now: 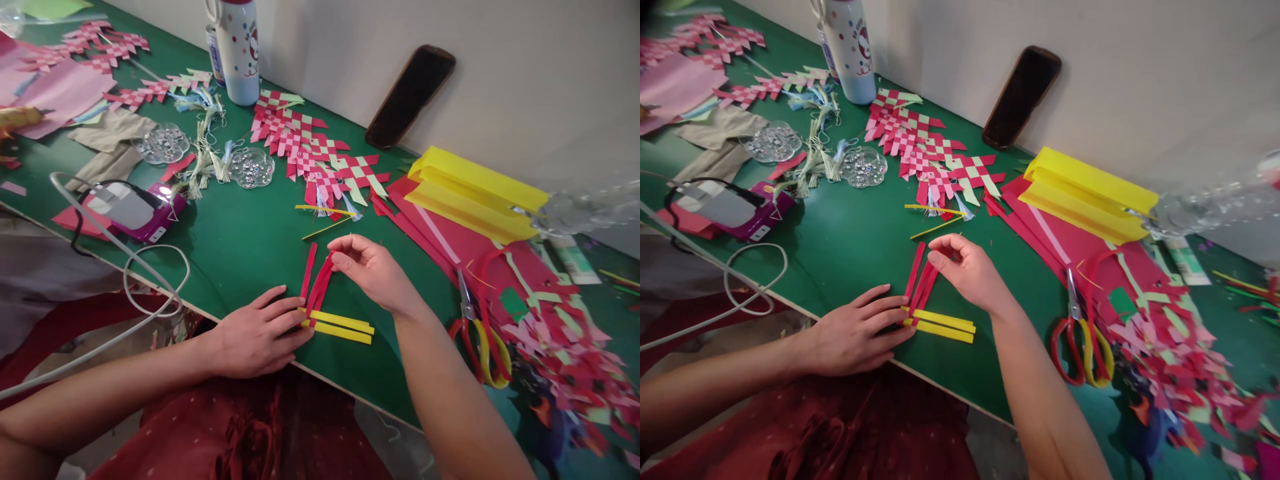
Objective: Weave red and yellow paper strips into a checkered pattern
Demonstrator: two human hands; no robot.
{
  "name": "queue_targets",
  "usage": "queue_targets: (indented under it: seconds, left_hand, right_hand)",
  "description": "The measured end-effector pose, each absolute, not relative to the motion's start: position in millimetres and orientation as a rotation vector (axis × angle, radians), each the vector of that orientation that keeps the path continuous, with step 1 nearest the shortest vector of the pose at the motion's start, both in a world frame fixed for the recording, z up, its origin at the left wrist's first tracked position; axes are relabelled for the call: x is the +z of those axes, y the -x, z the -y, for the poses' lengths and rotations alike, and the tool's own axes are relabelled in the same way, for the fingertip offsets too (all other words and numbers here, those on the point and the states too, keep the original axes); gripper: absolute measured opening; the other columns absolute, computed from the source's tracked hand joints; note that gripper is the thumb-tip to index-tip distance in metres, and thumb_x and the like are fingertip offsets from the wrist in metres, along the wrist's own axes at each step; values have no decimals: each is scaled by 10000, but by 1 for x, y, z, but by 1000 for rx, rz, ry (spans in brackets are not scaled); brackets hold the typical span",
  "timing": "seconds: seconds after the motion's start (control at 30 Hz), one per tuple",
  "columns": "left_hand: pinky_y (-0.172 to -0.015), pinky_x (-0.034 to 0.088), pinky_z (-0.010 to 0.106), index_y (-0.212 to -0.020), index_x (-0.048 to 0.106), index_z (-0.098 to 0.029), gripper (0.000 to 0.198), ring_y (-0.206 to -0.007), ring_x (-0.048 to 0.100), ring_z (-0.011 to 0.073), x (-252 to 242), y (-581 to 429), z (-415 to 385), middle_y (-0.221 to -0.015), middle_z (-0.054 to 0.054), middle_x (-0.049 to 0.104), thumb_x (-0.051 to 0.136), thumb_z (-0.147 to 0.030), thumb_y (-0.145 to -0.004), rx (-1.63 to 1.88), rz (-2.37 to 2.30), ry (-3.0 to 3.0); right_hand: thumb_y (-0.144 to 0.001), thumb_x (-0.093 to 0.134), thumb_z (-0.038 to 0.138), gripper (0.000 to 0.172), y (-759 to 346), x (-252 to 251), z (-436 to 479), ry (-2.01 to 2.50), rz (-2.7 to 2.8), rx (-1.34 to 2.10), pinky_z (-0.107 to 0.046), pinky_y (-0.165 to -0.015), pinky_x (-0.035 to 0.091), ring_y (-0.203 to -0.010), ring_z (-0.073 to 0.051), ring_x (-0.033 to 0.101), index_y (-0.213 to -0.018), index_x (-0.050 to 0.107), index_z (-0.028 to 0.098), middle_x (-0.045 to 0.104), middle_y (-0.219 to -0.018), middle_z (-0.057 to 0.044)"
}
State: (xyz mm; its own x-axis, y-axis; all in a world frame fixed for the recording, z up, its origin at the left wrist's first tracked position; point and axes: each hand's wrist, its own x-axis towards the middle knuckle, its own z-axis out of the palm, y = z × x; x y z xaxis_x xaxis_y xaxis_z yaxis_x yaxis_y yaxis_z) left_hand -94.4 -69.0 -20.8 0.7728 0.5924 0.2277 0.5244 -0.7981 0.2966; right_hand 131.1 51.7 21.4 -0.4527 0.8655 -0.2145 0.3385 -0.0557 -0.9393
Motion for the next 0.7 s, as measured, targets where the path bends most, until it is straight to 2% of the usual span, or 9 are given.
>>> queue_targets:
  seconds: [0.07,0.13,0.2,0.3,0.43,0.57,0.7]
  left_hand:
    - [-1199,232,509,-1342,525,-213,428,-1320,441,252,-21,94,69,-1306,77,562,532,-346,-935,464,-882,-2748]
    - [-1201,229,502,-1337,530,-216,429,-1321,442,251,-22,94,70,-1302,87,559,541,-347,-928,478,-890,-2744]
    - [-1198,235,502,-1328,535,-216,423,-1321,444,252,-23,93,70,-1307,97,548,543,-341,-924,482,-902,-2737]
    - [-1188,253,514,-1319,535,-209,413,-1319,447,258,-23,93,71,-1322,109,532,538,-331,-924,465,-910,-2728]
    - [-1185,262,513,-1314,534,-202,418,-1318,449,261,-21,93,70,-1321,118,528,548,-330,-915,473,-896,-2736]
    - [-1182,269,511,-1312,537,-209,422,-1318,452,266,-21,94,70,-1317,124,523,561,-324,-908,473,-907,-2737]
    - [-1184,266,511,-1322,532,-205,430,-1319,452,265,-21,94,70,-1319,122,529,563,-327,-912,464,-899,-2733]
  right_hand:
    - [-787,713,442,360,-128,18,-51,1247,1720,1608,-346,-798,540,-867,-171,617,-1053,606,224,630,-938,-28]
    - [-761,742,398,433,-127,16,-50,1200,1678,1670,-344,-820,548,-948,-175,616,-1127,572,241,614,-1073,-48]
    - [-763,735,349,489,-126,15,-48,1149,1649,1699,-352,-852,554,-1037,-182,610,-1197,528,262,556,-1232,-69]
    - [-800,682,292,537,-125,12,-42,1163,1697,1655,-383,-875,564,-1142,-213,597,-1293,469,285,498,-1347,-98]
    - [-831,630,250,548,-124,9,-32,1258,1863,1443,-407,-885,577,-1182,-234,590,-1348,461,311,491,-1401,-100]
    - [-878,565,211,489,-121,9,-29,1195,1990,1267,-360,-846,593,-1089,-196,639,-1351,479,303,537,-1355,-79]
    - [-897,573,200,435,-124,15,-31,1203,2248,729,-435,-991,494,-1181,-228,556,-1325,522,252,553,-1329,-96]
